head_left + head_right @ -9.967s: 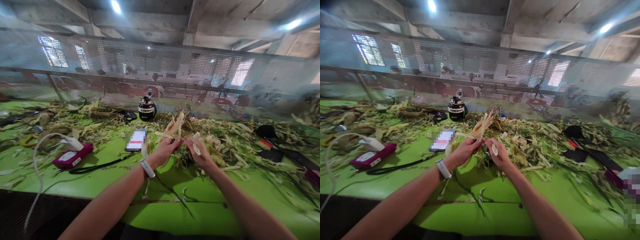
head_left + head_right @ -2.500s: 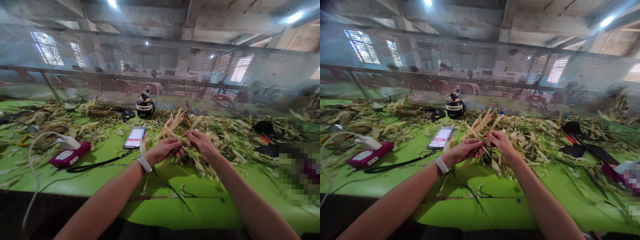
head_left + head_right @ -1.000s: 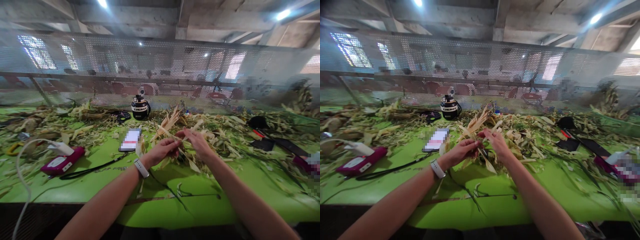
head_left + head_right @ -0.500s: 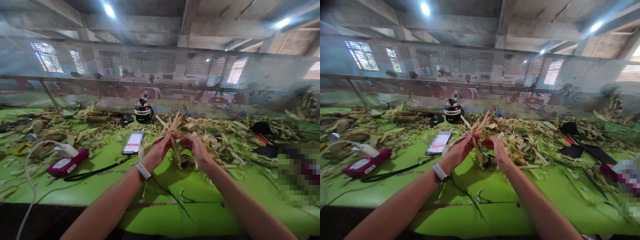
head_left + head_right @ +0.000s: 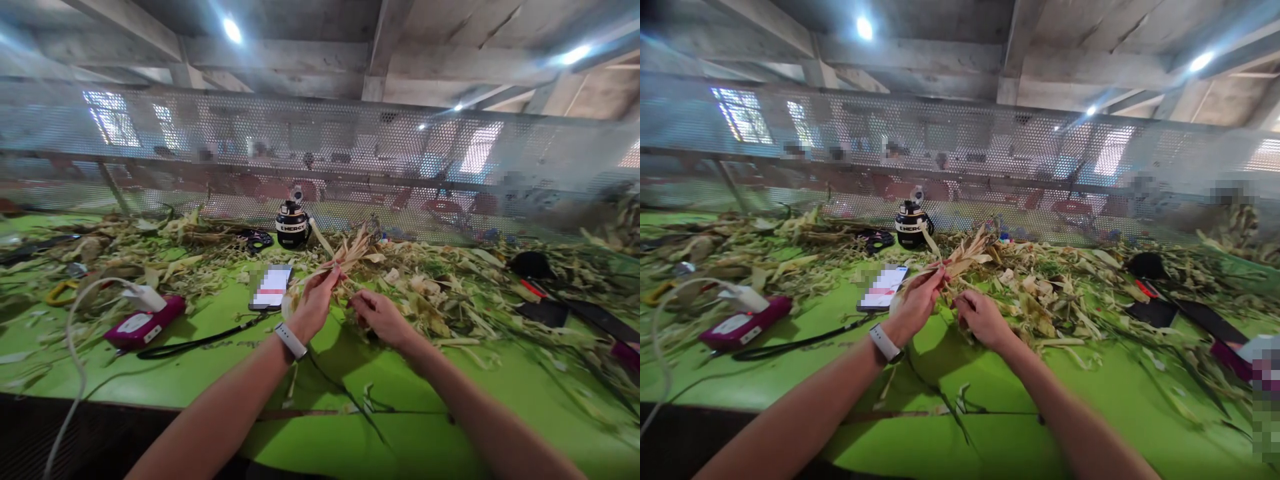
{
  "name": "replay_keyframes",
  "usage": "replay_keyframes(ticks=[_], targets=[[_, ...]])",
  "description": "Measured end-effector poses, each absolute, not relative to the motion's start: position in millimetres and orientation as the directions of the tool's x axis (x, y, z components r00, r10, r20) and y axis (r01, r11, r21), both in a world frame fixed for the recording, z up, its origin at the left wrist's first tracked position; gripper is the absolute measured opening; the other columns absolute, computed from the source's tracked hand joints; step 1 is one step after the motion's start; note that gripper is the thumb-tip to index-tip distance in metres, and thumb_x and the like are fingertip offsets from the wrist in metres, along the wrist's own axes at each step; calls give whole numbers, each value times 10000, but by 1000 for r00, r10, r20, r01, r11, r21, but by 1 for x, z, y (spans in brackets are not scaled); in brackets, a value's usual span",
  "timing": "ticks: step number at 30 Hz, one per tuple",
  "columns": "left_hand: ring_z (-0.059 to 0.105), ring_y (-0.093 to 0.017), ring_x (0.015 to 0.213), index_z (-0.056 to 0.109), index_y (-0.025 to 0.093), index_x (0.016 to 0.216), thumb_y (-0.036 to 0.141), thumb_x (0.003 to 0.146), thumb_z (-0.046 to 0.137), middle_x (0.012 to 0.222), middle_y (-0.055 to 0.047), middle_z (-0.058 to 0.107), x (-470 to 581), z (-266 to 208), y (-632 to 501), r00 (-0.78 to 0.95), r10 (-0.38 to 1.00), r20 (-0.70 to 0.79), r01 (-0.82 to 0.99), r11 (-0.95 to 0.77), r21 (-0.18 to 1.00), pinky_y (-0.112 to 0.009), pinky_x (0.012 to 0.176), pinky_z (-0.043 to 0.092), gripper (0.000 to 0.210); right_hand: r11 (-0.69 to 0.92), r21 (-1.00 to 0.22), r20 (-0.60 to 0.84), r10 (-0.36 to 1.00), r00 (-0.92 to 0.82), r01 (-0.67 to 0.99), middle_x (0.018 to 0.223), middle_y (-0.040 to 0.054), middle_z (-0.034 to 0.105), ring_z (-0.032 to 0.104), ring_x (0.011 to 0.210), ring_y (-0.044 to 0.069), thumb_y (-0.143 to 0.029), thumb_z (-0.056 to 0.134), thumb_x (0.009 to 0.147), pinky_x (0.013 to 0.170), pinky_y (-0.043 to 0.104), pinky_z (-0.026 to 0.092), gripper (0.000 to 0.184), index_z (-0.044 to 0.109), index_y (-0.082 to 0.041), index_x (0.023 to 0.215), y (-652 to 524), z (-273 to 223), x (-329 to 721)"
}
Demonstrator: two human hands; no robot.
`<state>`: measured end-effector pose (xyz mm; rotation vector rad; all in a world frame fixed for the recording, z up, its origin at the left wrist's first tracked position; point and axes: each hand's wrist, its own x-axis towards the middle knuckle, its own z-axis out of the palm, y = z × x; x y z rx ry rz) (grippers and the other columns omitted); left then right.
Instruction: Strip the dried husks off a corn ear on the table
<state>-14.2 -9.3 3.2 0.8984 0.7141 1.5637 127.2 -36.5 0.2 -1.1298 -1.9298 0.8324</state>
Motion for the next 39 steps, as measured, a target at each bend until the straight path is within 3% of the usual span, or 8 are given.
replay_keyframes(ticks=[5, 10, 16, 22, 29, 34, 37, 39], targets=[[566, -126, 752, 644, 156, 823, 327, 688, 638, 786, -14, 646, -19, 4, -11, -147, 963, 224, -276, -257, 926, -229, 729, 426, 217, 618, -426, 619, 732, -285, 661, 682, 28, 562, 516, 659, 156, -346, 420, 907, 625, 270, 397, 287, 562, -190, 713, -40, 5, 131], [550, -152, 809, 656, 164, 826, 321, 728, 582, 785, -25, 645, -16, 6, -20, 147, 940, 306, -148, -285, 947, -254, 797, 414, 199, 590, -154, 796, 549, -255, 792, 995, 90, 623, 540, 937, 215, -311, 437, 904, 839, 353, 399, 218, 598, -200, 808, -38, 12, 139], [561, -192, 877, 639, 161, 984, 278, 676, 604, 826, -30, 664, -13, 5, -22, 361, 890, 277, -183, -223, 957, -321, 863, 416, 332, 512, -313, 731, 668, -142, 800, 743, 51, 639, 586, 705, 200, -359, 363, 924, 654, 300, 430, 271, 569, -207, 837, -30, 6, 147], [533, -216, 1048, 678, 183, 830, 268, 727, 569, 954, -43, 673, -20, 11, -28, 307, 896, 319, -51, -319, 946, -325, 967, 371, 173, 493, -447, 680, 730, -75, 746, 676, 21, 599, 555, 589, 163, -421, 355, 917, 573, 249, 392, 305, 545, -210, 806, -34, 5, 140], [595, -136, 659, 617, 181, 881, 346, 622, 721, 735, 4, 650, -6, 5, -28, 347, 924, 158, -284, -57, 957, -316, 713, 513, 325, 477, -510, 651, 758, -40, 716, 653, 13, 587, 534, 563, 152, -412, 391, 894, 558, 246, 378, 284, 546, -207, 774, -34, 6, 137], [572, -112, 591, 588, 156, 837, 300, 626, 710, 674, 17, 613, -9, 4, -22, 183, 968, 173, -300, -112, 947, -277, 633, 516, 283, 389, -631, 524, 852, -1, 671, 549, -11, 570, 517, 502, 148, -493, 435, 860, 508, 247, 363, 334, 553, -193, 771, -31, 3, 137], [586, -121, 600, 576, 149, 799, 288, 675, 656, 709, -9, 625, -16, 4, -16, 76, 983, 167, -201, -149, 968, -257, 587, 505, 202, 419, -590, 486, 867, -110, 691, 568, -4, 598, 532, 517, 141, -465, 471, 857, 513, 239, 371, 321, 597, -183, 766, -31, 3, 137], [579, -127, 579, 572, 145, 761, 299, 702, 622, 693, -23, 622, -21, 2, -12, 60, 980, 190, -64, -187, 980, -247, 538, 488, 173, 519, -442, 563, 796, -224, 732, 684, 27, 638, 567, 626, 150, -388, 451, 888, 582, 244, 397, 298, 622, -184, 756, -33, 5, 138]])
